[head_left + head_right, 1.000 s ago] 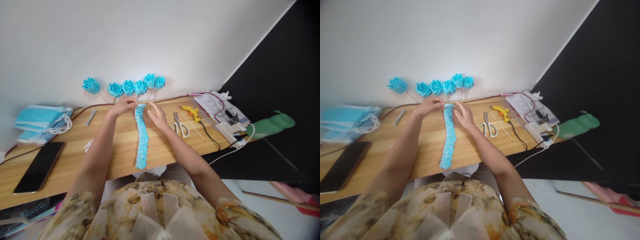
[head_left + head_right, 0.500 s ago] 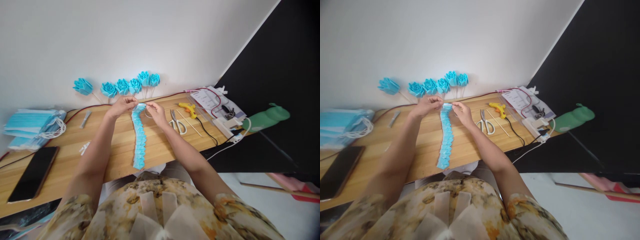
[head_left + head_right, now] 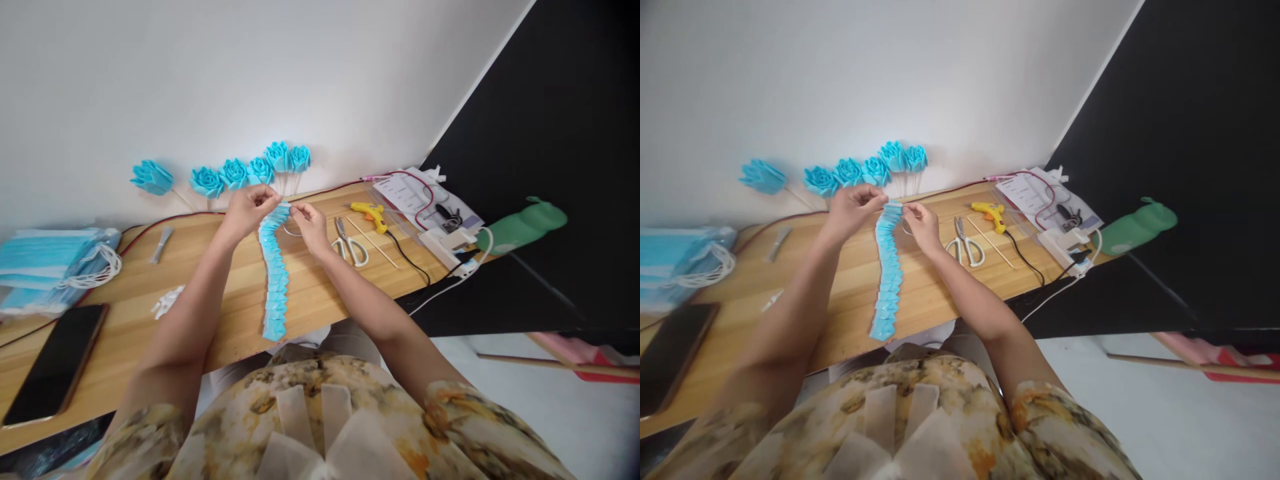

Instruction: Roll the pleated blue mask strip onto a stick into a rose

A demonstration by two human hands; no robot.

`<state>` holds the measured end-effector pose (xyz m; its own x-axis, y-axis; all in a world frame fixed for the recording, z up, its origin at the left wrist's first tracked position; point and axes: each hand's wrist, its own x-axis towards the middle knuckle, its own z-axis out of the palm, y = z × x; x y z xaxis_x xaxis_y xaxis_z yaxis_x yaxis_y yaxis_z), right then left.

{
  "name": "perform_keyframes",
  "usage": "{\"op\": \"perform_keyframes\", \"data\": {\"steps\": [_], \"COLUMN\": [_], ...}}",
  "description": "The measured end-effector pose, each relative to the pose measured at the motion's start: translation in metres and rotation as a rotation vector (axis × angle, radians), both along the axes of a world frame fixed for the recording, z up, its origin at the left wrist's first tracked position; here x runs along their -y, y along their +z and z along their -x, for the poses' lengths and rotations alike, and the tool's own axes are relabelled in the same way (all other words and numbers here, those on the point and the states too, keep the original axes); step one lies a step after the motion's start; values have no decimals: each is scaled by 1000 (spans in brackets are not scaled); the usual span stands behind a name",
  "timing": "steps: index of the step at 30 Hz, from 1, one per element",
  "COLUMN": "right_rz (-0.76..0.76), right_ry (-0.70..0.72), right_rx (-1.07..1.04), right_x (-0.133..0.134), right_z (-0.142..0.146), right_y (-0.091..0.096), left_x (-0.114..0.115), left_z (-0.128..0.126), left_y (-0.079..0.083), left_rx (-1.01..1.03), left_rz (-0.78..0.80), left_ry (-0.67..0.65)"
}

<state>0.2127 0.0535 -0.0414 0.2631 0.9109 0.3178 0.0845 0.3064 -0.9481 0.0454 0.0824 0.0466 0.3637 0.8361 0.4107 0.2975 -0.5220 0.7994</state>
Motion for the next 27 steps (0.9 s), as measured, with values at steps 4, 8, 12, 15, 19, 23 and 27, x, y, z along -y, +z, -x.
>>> {"op": "perform_keyframes", "data": {"steps": [4,8,12,15,19,23,27], "right_rz": [4,16,0,-12,4,0,-63], "right_ry": [-39,-37,-27,-18,-17,-39,-66], "right_rx": [-16,28,63,79,107,127,184], "right_x": [0,2,5,7,7,6,4], "right_z": [2,3,4,4,4,4,4], "right_y": [0,3,6,7,8,6,3], "left_x": [9,11,14,17,20,21,25], "left_z": [-9,-14,-17,-18,-21,-22,-23], "left_y": [-4,-11,-10,-8,-8,-8,-5], "left_rx": [-173,-269,-354,-399,-399,-439,-517], "left_rz": [-32,-91,-127,-129,-135,-130,-133], "left_ry": [36,182,239,265,282,297,314]}}
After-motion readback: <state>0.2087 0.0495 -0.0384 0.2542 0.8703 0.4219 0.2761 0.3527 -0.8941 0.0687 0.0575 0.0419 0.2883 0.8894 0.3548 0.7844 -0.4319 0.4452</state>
